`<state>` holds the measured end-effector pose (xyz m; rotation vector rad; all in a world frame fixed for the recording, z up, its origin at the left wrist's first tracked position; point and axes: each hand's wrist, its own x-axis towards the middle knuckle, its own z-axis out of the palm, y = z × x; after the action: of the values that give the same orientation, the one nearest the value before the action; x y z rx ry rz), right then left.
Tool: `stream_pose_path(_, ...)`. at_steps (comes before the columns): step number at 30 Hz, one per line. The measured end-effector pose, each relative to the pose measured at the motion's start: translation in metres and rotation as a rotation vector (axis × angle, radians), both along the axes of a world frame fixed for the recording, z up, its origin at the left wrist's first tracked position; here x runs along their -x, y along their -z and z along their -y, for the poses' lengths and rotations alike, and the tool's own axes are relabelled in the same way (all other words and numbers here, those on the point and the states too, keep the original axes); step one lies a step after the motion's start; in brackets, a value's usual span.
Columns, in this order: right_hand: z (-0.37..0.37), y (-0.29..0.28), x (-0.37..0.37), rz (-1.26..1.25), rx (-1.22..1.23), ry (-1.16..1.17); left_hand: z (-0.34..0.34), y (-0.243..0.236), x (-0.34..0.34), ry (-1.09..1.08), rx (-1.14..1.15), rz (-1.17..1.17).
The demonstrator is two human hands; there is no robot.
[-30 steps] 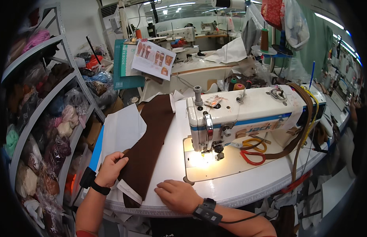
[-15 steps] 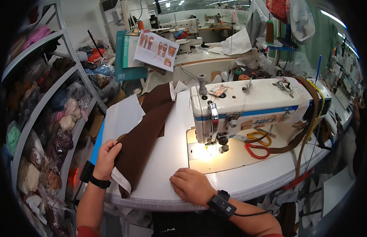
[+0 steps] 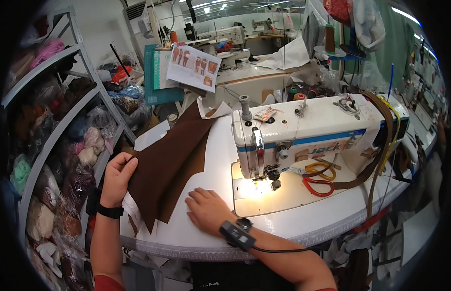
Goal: The person is sewing pieces of brown and white fabric together using an industrial sewing machine.
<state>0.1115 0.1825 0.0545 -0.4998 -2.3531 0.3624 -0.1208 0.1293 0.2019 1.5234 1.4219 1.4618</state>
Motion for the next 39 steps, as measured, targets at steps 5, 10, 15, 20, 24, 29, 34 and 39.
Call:
stream_pose_path(5, 0.008, 0.004, 0.052, 0.196, -0.091, -0.110, 0.005, 0.001, -0.011, -0.116, -0.092, -0.400)
stream_pose_path(10, 0.004, 0.008, 0.027, 0.255, -0.093, -0.081, 0.013, 0.015, -0.012, -0.295, -0.126, -0.513)
stream_pose_path(15, -0.010, 0.013, 0.004, 0.257, -0.071, -0.102, 0.025, 0.060, -0.038, 0.018, 0.441, -0.664)
stream_pose_path(20, -0.014, 0.007, -0.001, 0.170, 0.171, -0.123, 0.020, 0.097, -0.035, 0.255, 0.509, -0.307)
stream_pose_path(24, -0.014, -0.007, -0.008, 0.120, 0.262, -0.235, 0.021, 0.082, -0.018, 0.106, 0.366, -0.497)
stream_pose_path(29, -0.021, -0.023, -0.030, 0.145, 0.477, -0.241, 0.021, 0.013, -0.012, -0.462, -0.172, -1.405)
stream_pose_path(34, -0.021, -0.051, -0.050, 0.041, 0.626, -0.292, 0.006, 0.006, 0.004, -0.658, -0.444, -1.600)
stream_pose_path(39, -0.015, -0.059, -0.102, 0.256, 0.684, -0.346, 0.001, 0.020, 0.034, -0.650, -0.446, -1.618)
